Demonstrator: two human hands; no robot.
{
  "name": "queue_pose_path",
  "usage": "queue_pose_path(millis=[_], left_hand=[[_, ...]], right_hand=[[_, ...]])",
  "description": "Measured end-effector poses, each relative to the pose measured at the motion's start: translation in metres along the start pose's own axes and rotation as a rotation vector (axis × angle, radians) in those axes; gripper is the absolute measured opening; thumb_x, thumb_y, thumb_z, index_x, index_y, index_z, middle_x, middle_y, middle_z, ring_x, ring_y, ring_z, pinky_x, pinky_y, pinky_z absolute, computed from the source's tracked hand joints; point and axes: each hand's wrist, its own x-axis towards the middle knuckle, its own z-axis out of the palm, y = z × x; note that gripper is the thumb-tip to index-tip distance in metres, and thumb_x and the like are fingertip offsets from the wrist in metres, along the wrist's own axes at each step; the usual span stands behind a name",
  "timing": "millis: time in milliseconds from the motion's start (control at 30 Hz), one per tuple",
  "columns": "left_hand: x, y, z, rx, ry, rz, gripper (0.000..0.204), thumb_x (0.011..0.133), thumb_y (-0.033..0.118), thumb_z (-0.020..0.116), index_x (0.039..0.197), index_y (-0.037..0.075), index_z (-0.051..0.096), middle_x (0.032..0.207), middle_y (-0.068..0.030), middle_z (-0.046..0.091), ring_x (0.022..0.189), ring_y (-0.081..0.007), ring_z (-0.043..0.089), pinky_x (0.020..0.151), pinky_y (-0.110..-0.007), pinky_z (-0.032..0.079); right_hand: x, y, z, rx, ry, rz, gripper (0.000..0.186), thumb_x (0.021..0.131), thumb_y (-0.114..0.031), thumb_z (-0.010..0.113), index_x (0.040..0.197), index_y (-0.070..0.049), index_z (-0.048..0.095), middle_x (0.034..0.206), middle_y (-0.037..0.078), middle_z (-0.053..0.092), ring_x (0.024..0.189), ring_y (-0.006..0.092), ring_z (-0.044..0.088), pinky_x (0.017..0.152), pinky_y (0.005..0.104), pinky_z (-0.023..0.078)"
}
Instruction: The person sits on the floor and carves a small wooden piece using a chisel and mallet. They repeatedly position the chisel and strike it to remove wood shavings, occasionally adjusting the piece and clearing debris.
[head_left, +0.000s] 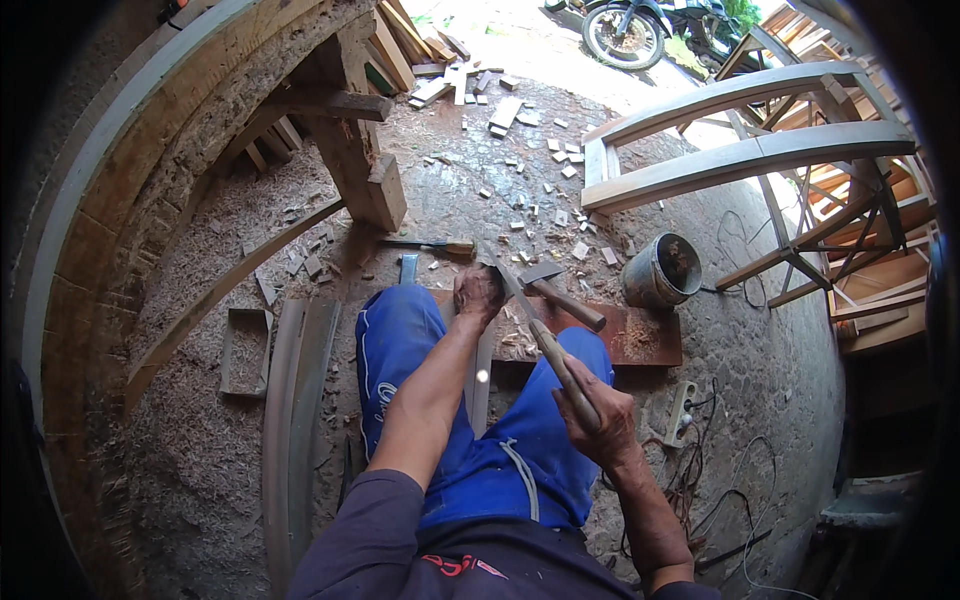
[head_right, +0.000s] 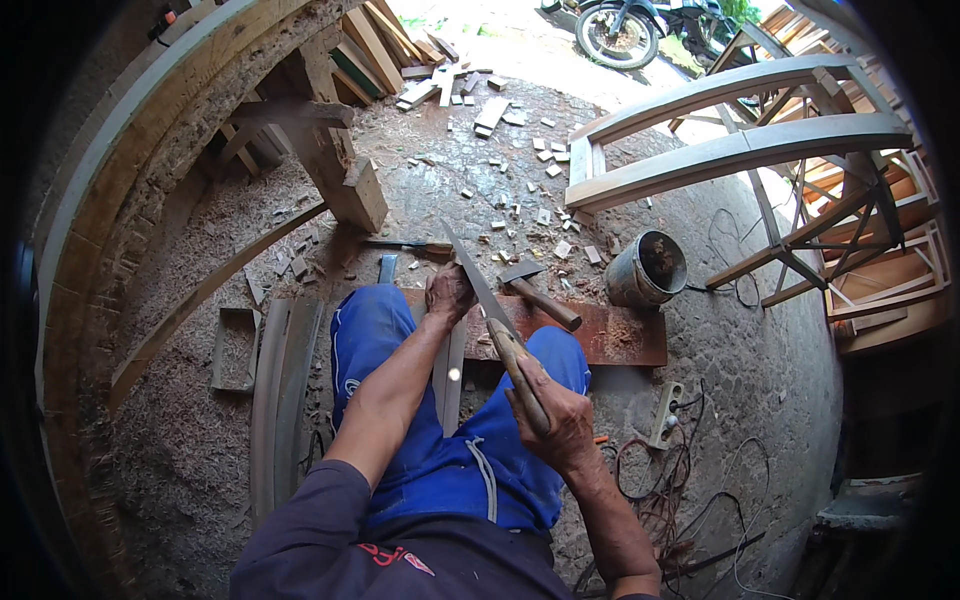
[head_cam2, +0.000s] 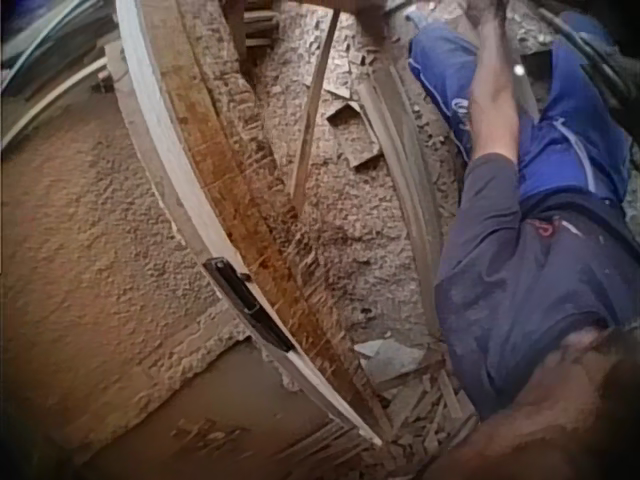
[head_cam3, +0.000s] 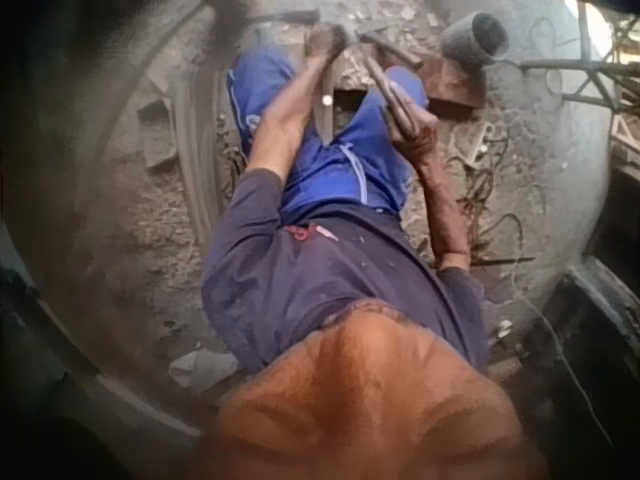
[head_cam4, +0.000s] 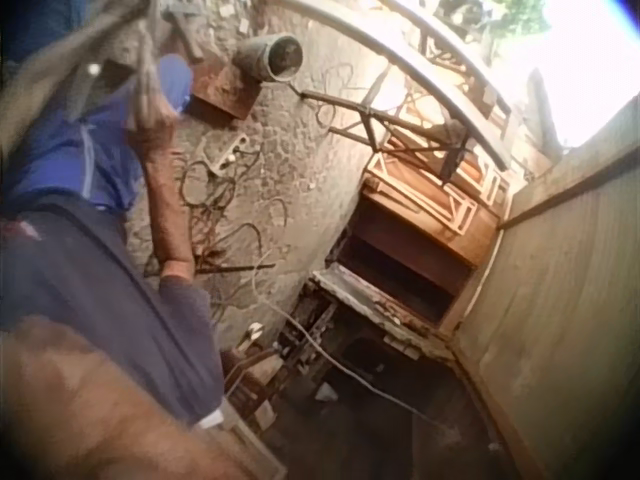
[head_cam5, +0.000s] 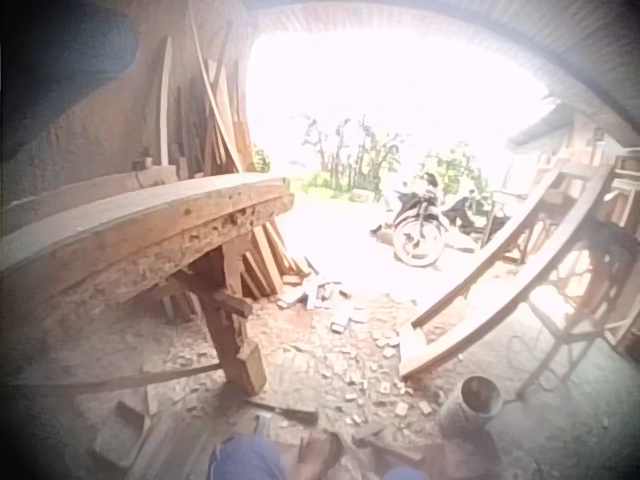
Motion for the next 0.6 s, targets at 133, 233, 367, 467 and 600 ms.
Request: queue_pose_path(millis=[133,233,367,467,600], left_hand=[[-0.003,-0.001,0.015,0.22,-0.018,0.094,0.018,0.084,0.02,0.062,0.092,0.012,0.076,0.1,-0.0125,0.07,0.096,-0.0311,0.067,0.084,-0.045,0.05],[-0.004,0.0,0.023,0.238,-0.065,0.097,0.017,0.083,0.02,0.062,0.089,0.011,0.076,0.098,-0.0116,0.07,0.093,-0.0307,0.068,0.08,-0.046,0.05],[-0.001,0.006,0.029,0.239,-0.13,0.079,0.015,0.083,0.02,0.063,0.084,0.011,0.075,0.096,-0.0131,0.071,0.095,-0.0305,0.07,0.078,-0.048,0.052],[0.0,0.0,0.026,0.261,-0.137,0.126,0.017,0.084,0.022,0.064,0.088,0.009,0.074,0.095,-0.0147,0.07,0.09,-0.0323,0.07,0.077,-0.049,0.053],[0.003,-0.002,0.017,0.271,-0.16,0.107,0.02,0.087,0.025,0.065,0.095,0.009,0.073,0.1,-0.0147,0.07,0.094,-0.0346,0.069,0.078,-0.048,0.054]], right_hand=[[-0.033,0.02,0.012,0.168,0.095,0.237,0.047,0.088,-0.008,0.077,0.131,0.004,0.062,0.115,0.022,0.073,0.101,0.0321,0.075,0.084,0.0362,0.061],[-0.038,0.012,0.023,0.227,0.121,0.313,0.048,0.089,-0.008,0.077,0.133,0.005,0.062,0.116,0.023,0.073,0.104,0.0311,0.075,0.086,0.0359,0.06],[-0.044,0.015,0.019,0.313,0.141,0.417,0.052,0.088,-0.009,0.078,0.135,0.005,0.06,0.114,0.023,0.073,0.101,0.0311,0.076,0.083,0.0363,0.06],[-0.044,0.028,0.01,0.363,0.117,0.402,0.052,0.087,-0.009,0.078,0.135,0.005,0.06,0.112,0.024,0.073,0.099,0.0309,0.076,0.083,0.0362,0.06],[-0.038,0.037,-0.001,0.416,0.121,0.381,0.052,0.085,-0.009,0.079,0.133,0.004,0.062,0.109,0.024,0.074,0.096,0.0314,0.077,0.08,0.0352,0.061]])
